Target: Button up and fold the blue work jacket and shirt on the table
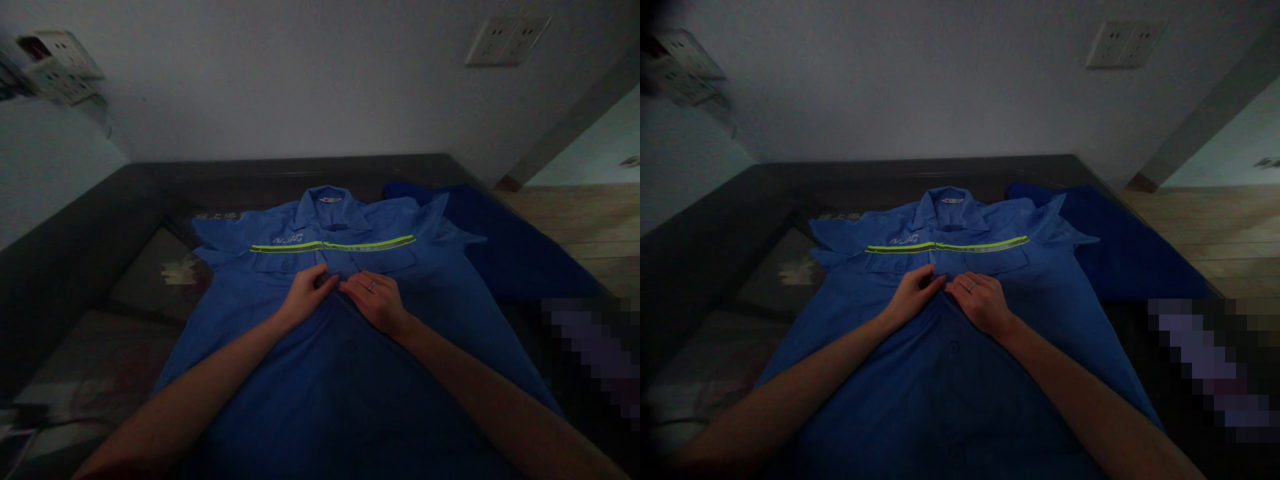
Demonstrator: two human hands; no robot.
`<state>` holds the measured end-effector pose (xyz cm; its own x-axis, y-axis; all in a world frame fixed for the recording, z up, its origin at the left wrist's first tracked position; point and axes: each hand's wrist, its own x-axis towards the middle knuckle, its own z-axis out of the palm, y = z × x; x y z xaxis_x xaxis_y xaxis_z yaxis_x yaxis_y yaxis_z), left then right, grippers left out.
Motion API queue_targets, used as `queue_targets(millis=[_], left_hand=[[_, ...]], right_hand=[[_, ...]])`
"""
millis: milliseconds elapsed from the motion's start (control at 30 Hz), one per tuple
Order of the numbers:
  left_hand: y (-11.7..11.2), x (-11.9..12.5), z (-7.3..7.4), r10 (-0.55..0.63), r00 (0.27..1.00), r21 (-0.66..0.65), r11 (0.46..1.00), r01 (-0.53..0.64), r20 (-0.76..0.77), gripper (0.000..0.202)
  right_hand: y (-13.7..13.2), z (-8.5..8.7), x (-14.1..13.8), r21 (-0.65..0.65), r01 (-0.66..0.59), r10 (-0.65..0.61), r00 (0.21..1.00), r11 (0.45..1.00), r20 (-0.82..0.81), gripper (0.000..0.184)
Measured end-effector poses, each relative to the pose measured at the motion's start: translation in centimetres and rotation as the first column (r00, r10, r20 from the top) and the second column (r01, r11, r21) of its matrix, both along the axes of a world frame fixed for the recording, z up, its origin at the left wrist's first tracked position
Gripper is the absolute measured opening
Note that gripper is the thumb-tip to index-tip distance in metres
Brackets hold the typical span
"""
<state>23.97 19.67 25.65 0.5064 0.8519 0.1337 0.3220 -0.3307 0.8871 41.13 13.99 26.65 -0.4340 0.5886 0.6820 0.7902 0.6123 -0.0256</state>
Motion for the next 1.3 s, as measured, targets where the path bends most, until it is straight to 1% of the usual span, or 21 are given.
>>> queue_targets(millis=[133,300,500,600,733,900,1000,1033,1067,1100,1133,1200,1267,1300], left_hand=[[-0.1,0.0,0.2,0.000,1.000,-0.004,1.000,0.000,0.029,0.032],[-0.1,0.0,0.6,0.008,0.998,-0.024,1.000,-0.006,0.058,0.033],[-0.2,-0.1,0.7,0.020,0.998,-0.015,1.000,-0.019,0.058,0.033],[-0.2,-0.1,0.7,0.019,0.999,0.008,1.000,-0.019,0.049,0.032],[-0.3,-0.1,0.8,0.027,1.000,0.052,0.998,-0.028,0.015,0.029],[-0.5,0.0,0.8,0.038,0.999,0.150,0.988,-0.037,-0.005,0.028],[-0.4,0.1,0.6,0.022,1.000,0.143,0.989,-0.021,-0.008,0.029],[-0.4,0.1,0.6,0.017,1.000,0.138,0.990,-0.015,-0.017,0.030],[-0.3,0.1,0.5,0.015,0.999,0.137,0.990,-0.011,-0.029,0.030],[-0.3,0.1,0.5,0.011,0.999,0.144,0.990,-0.005,-0.042,0.030],[-0.3,0.0,0.4,-0.001,0.998,0.158,0.987,0.010,-0.056,0.028],[-0.4,0.0,0.3,-0.047,0.995,0.198,0.978,0.064,-0.088,0.021],[-0.7,0.0,0.2,-0.105,0.986,0.239,0.962,0.134,-0.128,0.014],[-0.9,0.0,0.2,-0.121,0.982,0.256,0.954,0.156,-0.144,0.014]], right_hand=[[0.0,0.1,-0.1,-0.012,0.002,-0.002,1.000,1.000,-0.014,0.019],[0.0,0.3,-0.4,-0.076,0.020,-0.023,0.999,0.997,-0.039,0.024],[0.1,-0.2,-0.4,-0.138,0.018,-0.028,0.997,0.990,-0.072,0.022],[0.1,-0.3,-0.5,-0.203,0.024,-0.051,0.991,0.979,-0.127,0.021],[0.1,-0.4,-0.6,-0.322,0.012,-0.083,0.974,0.947,-0.210,0.019],[0.2,-0.9,-0.7,-0.358,-0.001,-0.116,0.946,0.934,-0.304,0.017],[0.3,-1.0,-0.7,-0.369,0.043,-0.182,0.918,0.928,-0.353,0.010],[0.3,-0.9,-0.6,-0.367,0.062,-0.200,0.915,0.928,-0.349,0.006],[0.4,-0.7,-0.5,-0.360,0.078,-0.205,0.922,0.930,-0.329,0.008],[0.4,-0.5,-0.4,-0.349,0.083,-0.191,0.938,0.934,-0.290,0.016],[0.5,-0.3,-0.3,-0.338,0.071,-0.157,0.960,0.939,-0.233,0.025],[0.5,0.1,0.0,-0.337,0.009,-0.043,0.995,0.941,-0.095,0.040],[0.6,0.2,0.2,-0.367,-0.046,0.051,0.999,0.929,0.003,0.048],[0.6,0.2,0.3,-0.379,-0.055,0.072,0.997,0.924,0.031,0.050]])
